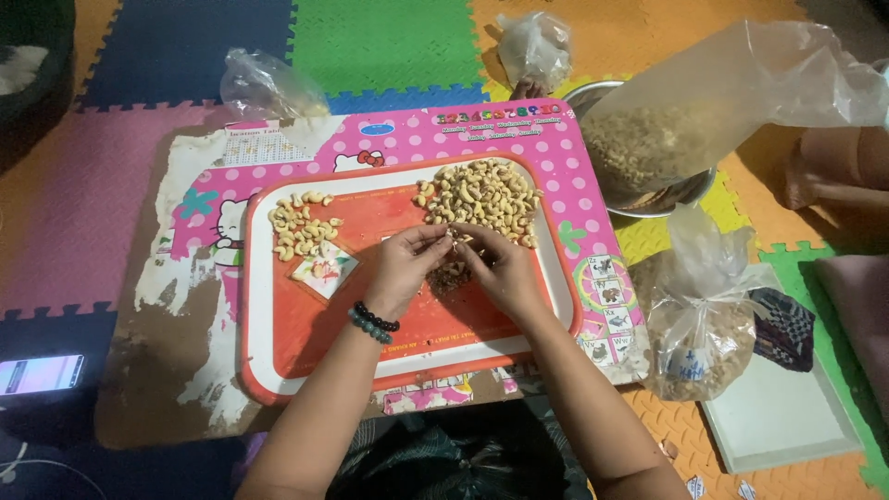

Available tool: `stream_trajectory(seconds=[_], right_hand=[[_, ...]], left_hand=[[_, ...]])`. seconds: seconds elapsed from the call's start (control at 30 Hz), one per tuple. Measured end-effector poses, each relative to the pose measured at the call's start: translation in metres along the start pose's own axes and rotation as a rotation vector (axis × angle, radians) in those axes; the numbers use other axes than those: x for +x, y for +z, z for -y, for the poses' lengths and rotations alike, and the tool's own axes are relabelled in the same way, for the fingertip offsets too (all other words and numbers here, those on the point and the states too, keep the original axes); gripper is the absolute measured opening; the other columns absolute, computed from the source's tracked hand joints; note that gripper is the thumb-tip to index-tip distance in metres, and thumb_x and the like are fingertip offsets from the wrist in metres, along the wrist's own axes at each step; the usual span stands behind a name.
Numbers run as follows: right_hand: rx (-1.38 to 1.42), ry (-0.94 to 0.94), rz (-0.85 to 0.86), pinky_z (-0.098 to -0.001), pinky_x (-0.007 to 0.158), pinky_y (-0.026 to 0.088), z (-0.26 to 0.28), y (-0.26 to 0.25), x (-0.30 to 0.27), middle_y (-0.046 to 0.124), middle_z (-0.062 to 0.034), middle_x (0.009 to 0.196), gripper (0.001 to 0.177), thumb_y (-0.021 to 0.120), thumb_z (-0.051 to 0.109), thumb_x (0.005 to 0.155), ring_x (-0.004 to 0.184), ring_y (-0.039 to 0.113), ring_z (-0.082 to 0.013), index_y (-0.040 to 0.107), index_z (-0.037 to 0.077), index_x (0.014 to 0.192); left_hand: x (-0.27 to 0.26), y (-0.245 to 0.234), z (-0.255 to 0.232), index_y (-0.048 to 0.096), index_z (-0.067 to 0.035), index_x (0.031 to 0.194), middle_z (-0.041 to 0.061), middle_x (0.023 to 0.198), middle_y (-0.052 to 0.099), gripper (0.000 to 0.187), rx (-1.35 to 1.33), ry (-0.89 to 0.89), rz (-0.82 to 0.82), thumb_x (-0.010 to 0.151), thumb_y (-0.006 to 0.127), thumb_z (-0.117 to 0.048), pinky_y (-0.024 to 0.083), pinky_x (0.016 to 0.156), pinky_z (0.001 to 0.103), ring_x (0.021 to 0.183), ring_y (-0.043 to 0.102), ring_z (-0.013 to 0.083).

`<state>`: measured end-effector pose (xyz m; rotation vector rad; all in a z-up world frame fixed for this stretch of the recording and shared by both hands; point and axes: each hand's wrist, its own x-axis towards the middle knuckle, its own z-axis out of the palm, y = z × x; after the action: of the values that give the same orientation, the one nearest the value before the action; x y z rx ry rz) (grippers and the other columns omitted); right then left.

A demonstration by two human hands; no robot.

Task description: Peeling the thin skin off cashew nuts by hand on a small table

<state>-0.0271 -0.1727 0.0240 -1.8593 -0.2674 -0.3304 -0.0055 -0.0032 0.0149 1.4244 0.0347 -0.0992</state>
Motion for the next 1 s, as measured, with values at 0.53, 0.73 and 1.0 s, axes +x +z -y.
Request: stream_trajectory(seconds=[0.53,0.73,1.0], right_hand=[[-0.160,-0.077,-0.043,-0.0389,0.068,0.059,-0.002,0.000,-0.002,0.080,-0.0082,0.091,0.025,0.071,0.012,0.095,0.078,0.076,-0.0301,0.078,0.019,0.117],[-0.098,-0.025,0.032,-0.0348,0.059,0.052,-0.002,0.001,-0.001,0.079,-0.0054,0.082,0.029,0.072,0.019,0.095,0.060,0.067,-0.0201,0.076,0.022,0.124],[-0.143,0.046,0.042,-0.0326,0.059,0.051,-0.009,0.002,0.000,0.080,-0.0031,0.082,0.022,0.073,0.026,0.095,0.063,0.070,-0.0216,0.075,0.025,0.116]], left_hand=[[0.006,-0.001,0.008,0.071,0.002,0.122,0.014,0.099,0.077,0.039,0.021,0.005,0.022,0.089,0.084,-0.013,0.065,0.078,0.030,0.090,0.070,0.0130],[-0.001,-0.001,-0.002,0.064,-0.004,0.134,0.009,0.097,0.075,0.049,0.039,0.055,0.015,0.088,0.082,-0.009,0.063,0.080,0.024,0.090,0.067,0.0095],[0.007,-0.023,0.003,0.061,-0.011,0.142,0.021,0.126,0.069,0.059,0.219,0.046,0.092,0.087,0.082,-0.010,0.059,0.096,0.041,0.110,0.068,0.0207]])
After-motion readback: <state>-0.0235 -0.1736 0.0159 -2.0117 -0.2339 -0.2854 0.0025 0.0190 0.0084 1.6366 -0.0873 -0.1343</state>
